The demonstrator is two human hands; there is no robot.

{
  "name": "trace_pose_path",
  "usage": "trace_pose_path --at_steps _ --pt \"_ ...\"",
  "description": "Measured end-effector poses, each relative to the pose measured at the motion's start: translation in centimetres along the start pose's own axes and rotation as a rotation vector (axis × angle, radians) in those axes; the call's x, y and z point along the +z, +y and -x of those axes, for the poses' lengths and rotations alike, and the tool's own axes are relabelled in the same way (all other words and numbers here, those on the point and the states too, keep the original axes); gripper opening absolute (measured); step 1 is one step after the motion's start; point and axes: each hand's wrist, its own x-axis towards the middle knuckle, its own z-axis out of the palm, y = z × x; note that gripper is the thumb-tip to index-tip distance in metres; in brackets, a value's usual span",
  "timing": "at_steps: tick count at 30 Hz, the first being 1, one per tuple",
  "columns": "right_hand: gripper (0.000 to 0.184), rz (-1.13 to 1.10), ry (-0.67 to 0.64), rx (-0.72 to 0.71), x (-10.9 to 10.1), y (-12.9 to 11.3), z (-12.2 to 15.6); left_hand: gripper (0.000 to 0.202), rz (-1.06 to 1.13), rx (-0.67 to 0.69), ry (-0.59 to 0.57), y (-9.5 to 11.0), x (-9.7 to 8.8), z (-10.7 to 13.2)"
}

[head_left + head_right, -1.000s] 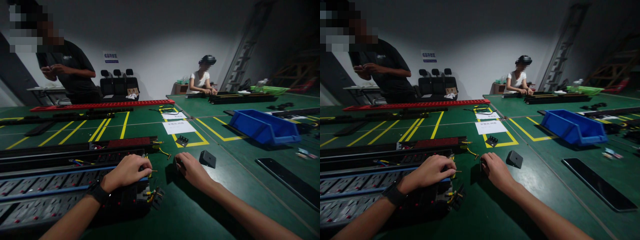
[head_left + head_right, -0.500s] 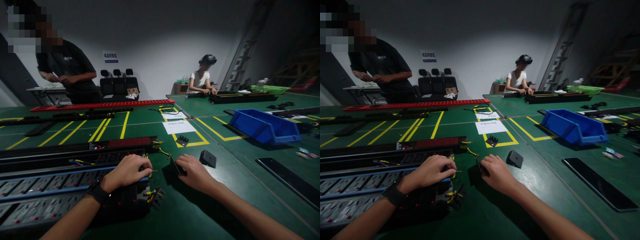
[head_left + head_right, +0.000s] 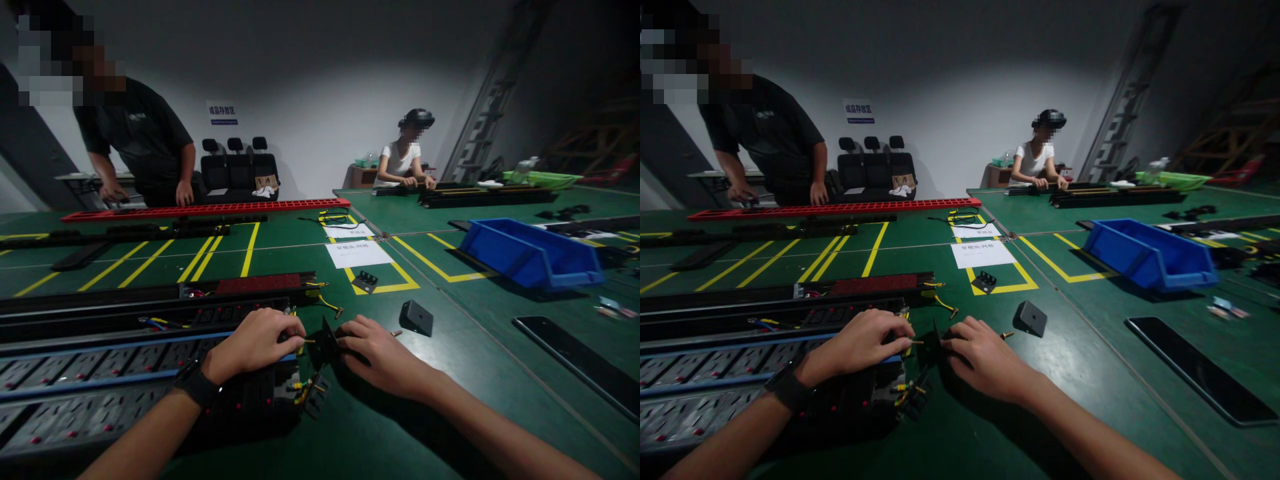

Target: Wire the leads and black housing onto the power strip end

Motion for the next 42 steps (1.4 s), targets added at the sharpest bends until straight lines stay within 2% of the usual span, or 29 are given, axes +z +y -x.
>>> trace_pose_path --at_steps 16,29,42 --pt "0.038 0.06 -0.128 -0.018 0.5 -1.9 -0.5 0.02 -0.011 0.008 -0.019 0.2 -0.1 -0.1" --pt "0.041 0.123 -0.097 -0.065 1.7 -2.3 -0.8 0.012 0.027 -0.042 -0.01 0.4 -0.2 -0.1" --pt "0.047 0.178 -0.121 -0.088 1.9 -2.6 -1.0 0.009 0.044 -0.034 0.005 0.1 0.1 -0.1"
